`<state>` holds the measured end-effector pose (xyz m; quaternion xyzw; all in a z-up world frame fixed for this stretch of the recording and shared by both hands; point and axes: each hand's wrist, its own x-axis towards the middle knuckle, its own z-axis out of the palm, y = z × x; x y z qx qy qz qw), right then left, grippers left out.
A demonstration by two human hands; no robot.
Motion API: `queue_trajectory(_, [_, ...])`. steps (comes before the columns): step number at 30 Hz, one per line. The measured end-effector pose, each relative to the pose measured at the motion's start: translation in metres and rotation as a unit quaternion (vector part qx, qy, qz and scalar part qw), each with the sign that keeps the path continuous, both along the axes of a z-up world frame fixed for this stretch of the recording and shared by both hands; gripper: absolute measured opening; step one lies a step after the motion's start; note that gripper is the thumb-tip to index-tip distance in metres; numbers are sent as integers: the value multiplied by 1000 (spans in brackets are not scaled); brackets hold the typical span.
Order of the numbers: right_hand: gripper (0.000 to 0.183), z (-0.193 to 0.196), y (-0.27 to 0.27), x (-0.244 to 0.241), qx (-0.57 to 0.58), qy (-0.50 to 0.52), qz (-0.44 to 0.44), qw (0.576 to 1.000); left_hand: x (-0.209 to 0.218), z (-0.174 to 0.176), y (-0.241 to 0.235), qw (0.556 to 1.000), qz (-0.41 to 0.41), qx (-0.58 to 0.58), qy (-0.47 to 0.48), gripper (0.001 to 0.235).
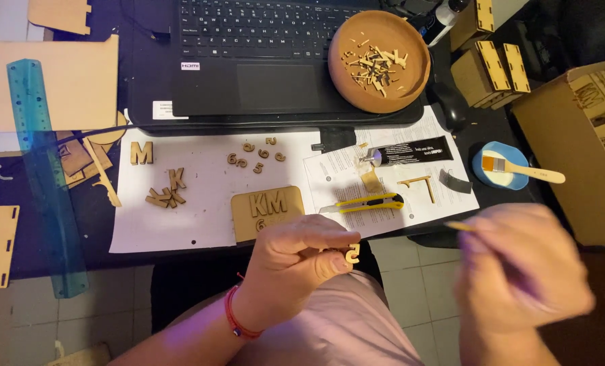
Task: Gluing small wooden letters and numbers onto a wooden base to create a custom sign.
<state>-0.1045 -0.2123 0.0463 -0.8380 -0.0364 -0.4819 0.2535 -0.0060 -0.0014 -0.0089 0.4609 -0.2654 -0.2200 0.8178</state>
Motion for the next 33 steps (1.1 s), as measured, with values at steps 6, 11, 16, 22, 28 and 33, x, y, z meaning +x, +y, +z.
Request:
queue_trajectory(6, [11,16,-19,-16,-145,12,149,978,-1,3,-3,1000,2,-2,17,29])
queue_trajectory(11, [8,19,27,9,-127,79,158,976,-1,3,-2,999,5,-22,-25,26])
queue_trajectory(16, [10,11,26,13,-123,109,180,970,-4,4,1,1000,-2,-7,-10,22])
queue_trajectory(22, [8,14,27,12,-114,119,151,975,-3,6,1,1000,-10,21,3,22])
queue_trajectory(28, [6,16,24,9,-106,97,128,981,-6,4,2,999,2,46,3,21])
queue_trajectory(33, [6,14,21,6,-103,74,137,982,-6,4,2,999,-5,37,19,23])
